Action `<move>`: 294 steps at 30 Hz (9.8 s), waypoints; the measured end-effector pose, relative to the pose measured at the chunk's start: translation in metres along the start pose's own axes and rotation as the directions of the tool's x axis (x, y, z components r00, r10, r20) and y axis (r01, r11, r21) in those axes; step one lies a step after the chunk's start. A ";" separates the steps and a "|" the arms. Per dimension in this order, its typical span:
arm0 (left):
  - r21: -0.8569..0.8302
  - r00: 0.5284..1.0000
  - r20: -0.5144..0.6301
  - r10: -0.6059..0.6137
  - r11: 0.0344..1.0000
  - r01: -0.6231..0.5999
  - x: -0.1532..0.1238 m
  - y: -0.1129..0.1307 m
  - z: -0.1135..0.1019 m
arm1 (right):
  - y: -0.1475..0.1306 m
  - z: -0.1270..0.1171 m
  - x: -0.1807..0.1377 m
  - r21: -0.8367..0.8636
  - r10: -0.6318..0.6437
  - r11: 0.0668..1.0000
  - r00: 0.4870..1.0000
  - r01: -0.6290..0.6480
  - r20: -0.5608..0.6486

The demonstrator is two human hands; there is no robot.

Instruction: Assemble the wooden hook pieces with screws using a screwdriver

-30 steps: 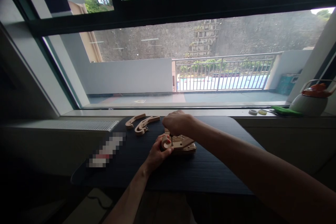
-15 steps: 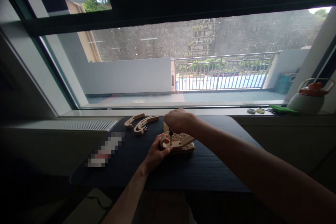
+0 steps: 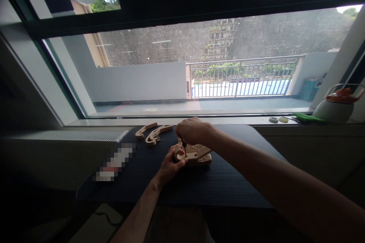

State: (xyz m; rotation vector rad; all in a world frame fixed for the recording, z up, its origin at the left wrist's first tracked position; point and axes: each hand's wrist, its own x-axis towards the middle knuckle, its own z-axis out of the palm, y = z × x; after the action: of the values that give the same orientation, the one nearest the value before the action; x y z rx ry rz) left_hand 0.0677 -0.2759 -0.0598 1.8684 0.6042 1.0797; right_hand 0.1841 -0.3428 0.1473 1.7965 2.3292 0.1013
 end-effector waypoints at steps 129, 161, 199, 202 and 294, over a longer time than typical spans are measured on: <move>0.016 1.000 -0.018 0.012 1.000 -0.011 0.001 -0.004 0.002 | 0.025 0.048 0.003 0.225 0.066 0.974 0.944 0.009 -0.322; 0.012 1.000 -0.008 0.003 1.000 -0.003 0.003 -0.007 0.004 | 0.016 0.137 0.020 0.781 0.413 0.519 0.697 0.349 -0.586; 0.008 1.000 0.012 -0.004 1.000 0.004 0.004 -0.003 0.001 | 0.006 0.162 0.028 0.864 0.457 0.303 0.734 0.402 -0.502; -0.003 1.000 0.007 -0.008 1.000 0.008 0.004 -0.002 0.001 | 0.007 0.162 0.030 0.867 0.471 0.323 0.730 0.379 -0.495; -0.014 1.000 -0.009 -0.009 1.000 0.009 0.001 -0.001 0.002 | 0.024 0.103 0.003 0.646 0.341 0.752 0.764 0.128 -0.548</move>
State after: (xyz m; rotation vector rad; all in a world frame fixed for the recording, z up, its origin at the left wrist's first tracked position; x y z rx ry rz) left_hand 0.0698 -0.2758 -0.0609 1.8477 0.6085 1.0845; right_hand 0.2269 -0.3405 0.0506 2.5796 2.9858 -0.1351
